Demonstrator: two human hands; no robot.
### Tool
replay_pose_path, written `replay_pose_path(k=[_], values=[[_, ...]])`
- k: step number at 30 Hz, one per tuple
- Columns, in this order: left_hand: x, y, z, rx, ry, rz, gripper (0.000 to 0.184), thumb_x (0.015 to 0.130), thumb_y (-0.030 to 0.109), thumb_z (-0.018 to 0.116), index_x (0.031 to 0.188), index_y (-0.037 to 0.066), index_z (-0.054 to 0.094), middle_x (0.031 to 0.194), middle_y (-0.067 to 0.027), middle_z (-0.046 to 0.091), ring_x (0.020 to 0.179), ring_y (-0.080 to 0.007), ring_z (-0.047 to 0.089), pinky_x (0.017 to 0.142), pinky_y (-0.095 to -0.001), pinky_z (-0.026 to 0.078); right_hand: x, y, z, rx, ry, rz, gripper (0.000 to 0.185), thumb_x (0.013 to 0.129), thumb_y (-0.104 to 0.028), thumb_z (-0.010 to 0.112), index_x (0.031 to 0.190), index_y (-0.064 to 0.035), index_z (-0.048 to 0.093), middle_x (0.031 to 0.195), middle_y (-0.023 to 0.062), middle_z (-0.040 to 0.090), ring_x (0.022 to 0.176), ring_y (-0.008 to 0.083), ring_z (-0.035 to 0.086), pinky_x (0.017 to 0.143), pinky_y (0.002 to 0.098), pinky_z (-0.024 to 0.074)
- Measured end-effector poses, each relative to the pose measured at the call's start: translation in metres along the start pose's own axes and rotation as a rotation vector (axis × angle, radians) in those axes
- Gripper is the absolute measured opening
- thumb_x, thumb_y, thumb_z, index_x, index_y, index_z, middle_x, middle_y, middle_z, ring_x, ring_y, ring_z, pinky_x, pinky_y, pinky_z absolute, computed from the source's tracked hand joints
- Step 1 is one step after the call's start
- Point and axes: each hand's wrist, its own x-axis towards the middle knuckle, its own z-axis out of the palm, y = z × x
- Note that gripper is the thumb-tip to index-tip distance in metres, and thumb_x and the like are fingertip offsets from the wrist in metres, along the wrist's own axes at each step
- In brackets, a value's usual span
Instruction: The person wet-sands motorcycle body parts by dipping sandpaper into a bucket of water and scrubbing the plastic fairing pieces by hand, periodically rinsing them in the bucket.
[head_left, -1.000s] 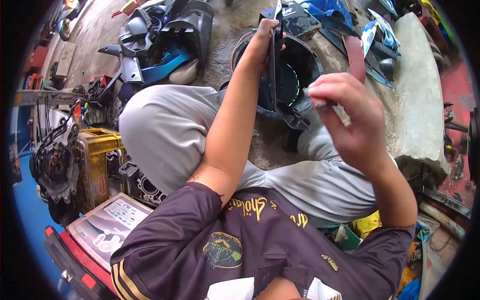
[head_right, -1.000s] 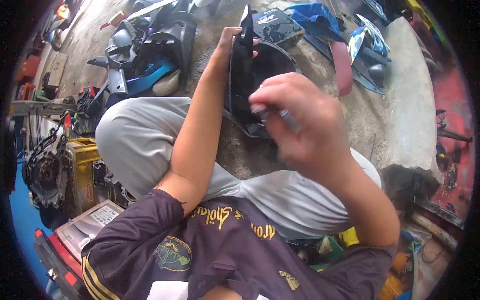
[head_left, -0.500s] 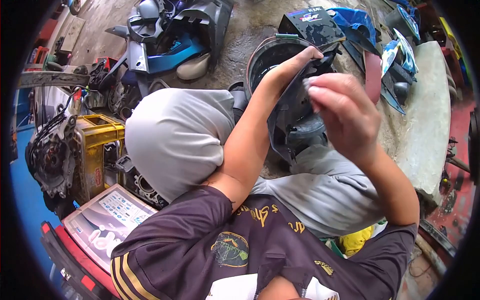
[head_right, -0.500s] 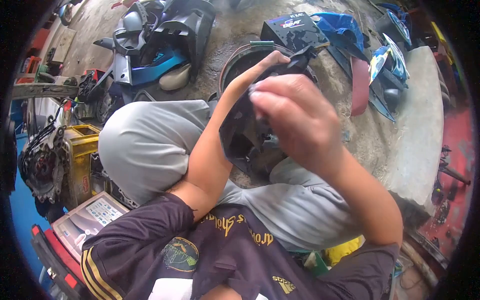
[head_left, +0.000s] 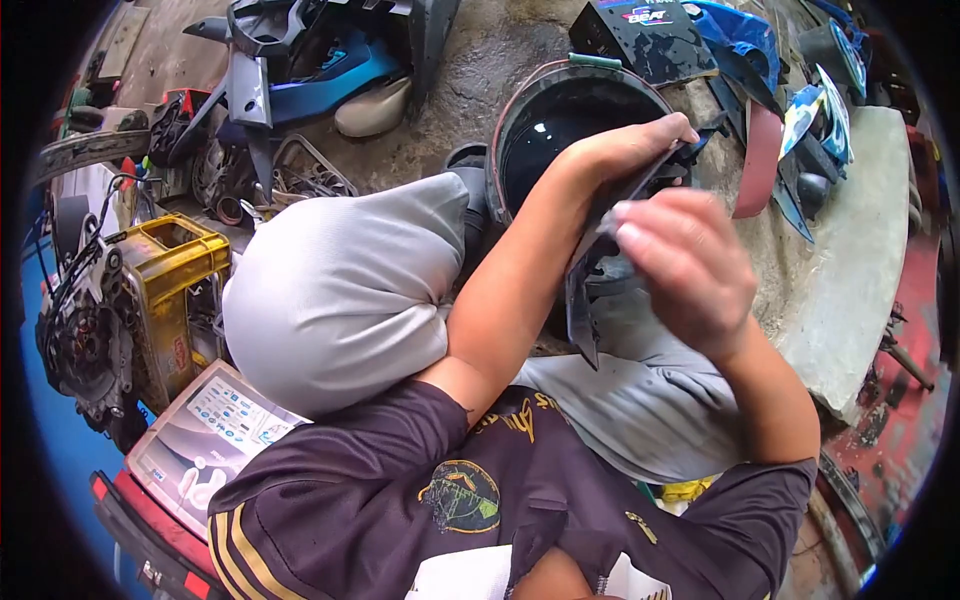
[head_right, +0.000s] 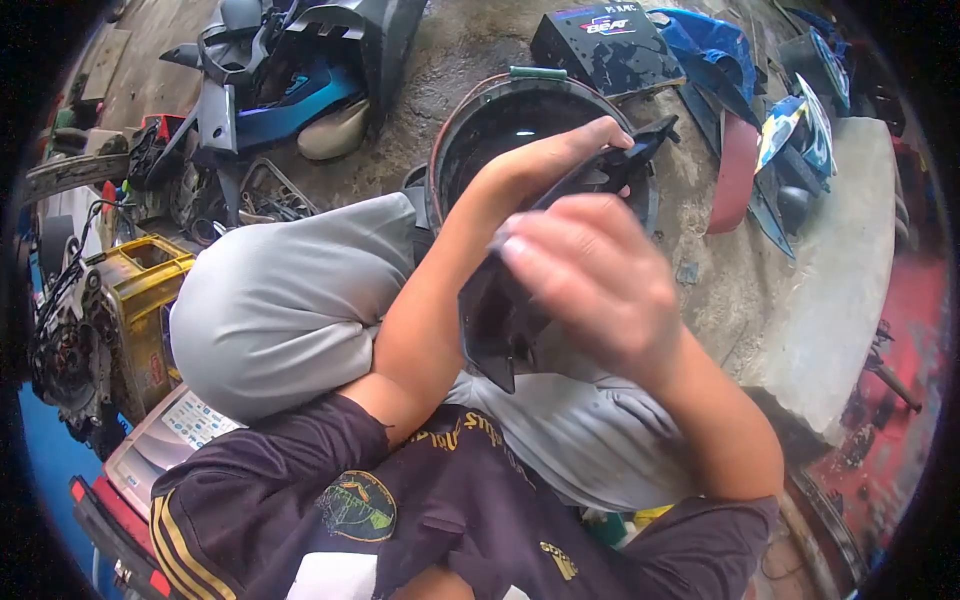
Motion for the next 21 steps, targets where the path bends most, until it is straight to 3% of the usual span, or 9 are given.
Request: replay_pose_path(k=[5, 8, 12, 16, 21], values=[[-0.001, -0.008, 0.005, 0.005, 0.024, -0.057, 0.033, 0.101, 0.033, 0.059, 0.12, 0.006, 0.066, 0.108, -0.006, 0.067, 0.094, -0.0152, 0.061, 0.087, -0.0301, 0.05, 0.004, -0.02, -0.001, -0.014, -0.093, -0.019, 0.04, 0.068, -0.009, 0.072, 0.105, 0.004, 0.073, 0.107, 0.0158, 0.072, 0.09, 0.0342, 0.069, 0.077, 0.0397, 0.0599], [-0.002, -0.011, 0.009, 0.022, 0.043, -0.082, 0.033, 0.101, 0.033, 0.059, 0.118, 0.006, 0.067, 0.106, -0.0059, 0.068, 0.092, -0.0154, 0.062, 0.087, -0.0304, 0.051, -0.001, 0.004, -0.008, -0.088, 0.054, 0.071, 0.043, 0.069, -0.01, 0.071, 0.109, 0.0045, 0.071, 0.107, 0.0164, 0.072, 0.09, 0.0342, 0.069, 0.079, 0.0406, 0.0599], [-0.001, -0.017, 0.016, 0.046, 0.075, -0.118, 0.032, 0.101, 0.034, 0.06, 0.115, 0.006, 0.068, 0.104, -0.0058, 0.069, 0.09, -0.0156, 0.063, 0.086, -0.0307, 0.051, 0.009, -0.033, -0.004, 0.001, -0.05, 0.066, 0.026, 0.077, 0.0, 0.071, 0.103, 0.0011, 0.07, 0.11, 0.0156, 0.073, 0.096, 0.0336, 0.069, 0.079, 0.0401, 0.0595], [0.002, -0.027, 0.022, 0.078, 0.114, -0.156, 0.033, 0.101, 0.035, 0.06, 0.112, 0.006, 0.069, 0.103, -0.0058, 0.07, 0.087, -0.0159, 0.063, 0.085, -0.0311, 0.052, -0.009, 0.002, -0.012, -0.093, 0.017, 0.103, 0.034, 0.073, -0.005, 0.07, 0.106, 0.0037, 0.07, 0.107, 0.0149, 0.072, 0.096, 0.034, 0.069, 0.084, 0.0411, 0.0593], [0.014, -0.033, 0.032, 0.126, 0.176, -0.189, 0.033, 0.101, 0.036, 0.06, 0.108, 0.006, 0.071, 0.1, -0.0057, 0.071, 0.084, -0.0162, 0.064, 0.083, -0.0315, 0.053, -0.004, -0.04, -0.008, 0.033, -0.051, 0.057, 0.026, 0.076, 0.001, 0.073, 0.102, -0.0007, 0.07, 0.108, 0.0127, 0.072, 0.096, 0.0307, 0.069, 0.081, 0.0413, 0.0597]])
